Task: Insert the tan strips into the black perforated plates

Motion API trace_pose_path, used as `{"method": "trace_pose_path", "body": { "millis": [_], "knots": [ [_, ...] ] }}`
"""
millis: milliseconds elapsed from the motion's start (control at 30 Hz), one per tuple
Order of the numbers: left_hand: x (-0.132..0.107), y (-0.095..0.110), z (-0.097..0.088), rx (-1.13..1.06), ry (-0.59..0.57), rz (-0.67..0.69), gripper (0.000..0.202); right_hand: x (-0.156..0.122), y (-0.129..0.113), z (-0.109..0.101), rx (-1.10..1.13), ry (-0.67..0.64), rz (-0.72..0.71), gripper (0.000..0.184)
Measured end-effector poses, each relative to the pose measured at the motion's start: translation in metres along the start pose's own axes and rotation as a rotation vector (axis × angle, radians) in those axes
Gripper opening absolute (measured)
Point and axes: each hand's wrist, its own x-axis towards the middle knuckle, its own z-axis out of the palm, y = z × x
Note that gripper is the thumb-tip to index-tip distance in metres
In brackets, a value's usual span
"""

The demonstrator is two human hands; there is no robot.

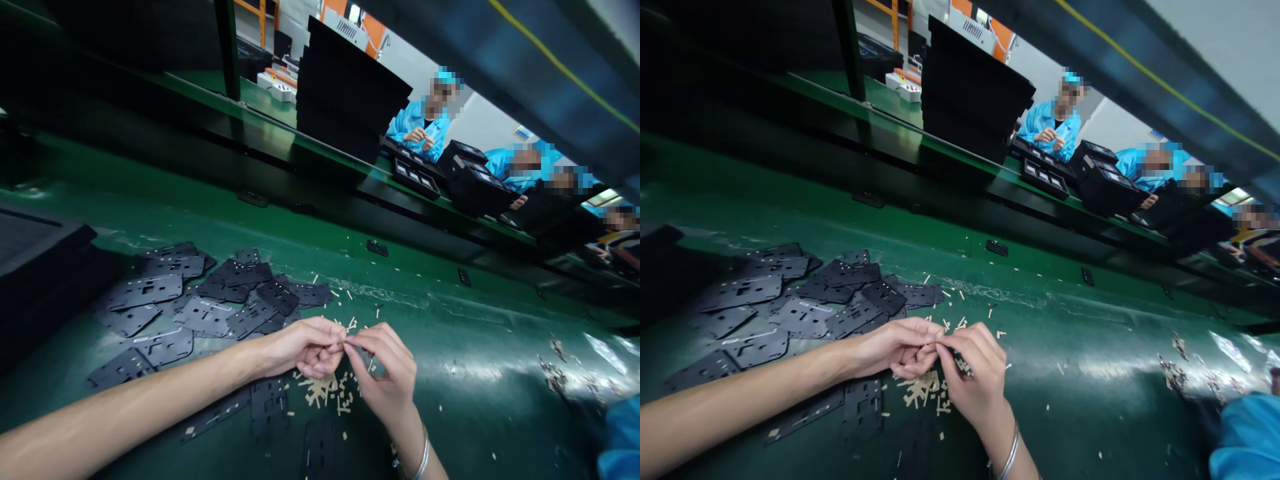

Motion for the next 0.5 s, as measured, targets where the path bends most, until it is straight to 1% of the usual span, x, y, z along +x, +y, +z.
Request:
{"method": "trace_pose_path", "body": {
  "millis": [100, 167, 233, 267, 333, 367, 400, 467, 500],
  "knots": [
    [0.001, -0.003, -0.003, 0.023, -0.025, -0.043, 0.017, 0.001, -0.002, -0.001, -0.002, -0.033, -0.004, 0.020],
    [0.000, -0.004, -0.003, 0.062, -0.019, -0.058, 0.016, 0.002, -0.002, -0.002, -0.008, -0.064, 0.012, 0.018],
    [-0.001, -0.002, -0.001, 0.165, 0.031, -0.068, 0.017, 0.003, -0.002, -0.004, -0.021, -0.081, 0.032, 0.015],
    [-0.002, 0.002, 0.000, 0.260, 0.075, -0.066, 0.018, 0.003, -0.001, -0.005, -0.029, -0.077, 0.042, 0.014],
    [-0.001, 0.014, -0.001, 0.571, 0.214, -0.015, 0.021, 0.004, 0.001, -0.007, -0.047, -0.047, 0.076, 0.011],
    [0.001, 0.024, -0.003, 0.796, 0.315, 0.033, 0.022, 0.004, 0.003, -0.008, -0.057, -0.025, 0.102, 0.010],
    [0.005, 0.035, -0.008, 1.037, 0.435, 0.087, 0.020, 0.004, 0.004, -0.009, -0.069, -0.006, 0.133, 0.009],
    [0.020, 0.061, -0.025, 1.464, 0.705, 0.178, 0.018, 0.003, 0.008, -0.009, -0.098, 0.016, 0.204, 0.008],
    [0.029, 0.076, -0.037, 1.567, 0.828, 0.198, 0.019, 0.003, 0.010, -0.009, -0.113, 0.019, 0.243, 0.008]
  ]
}}
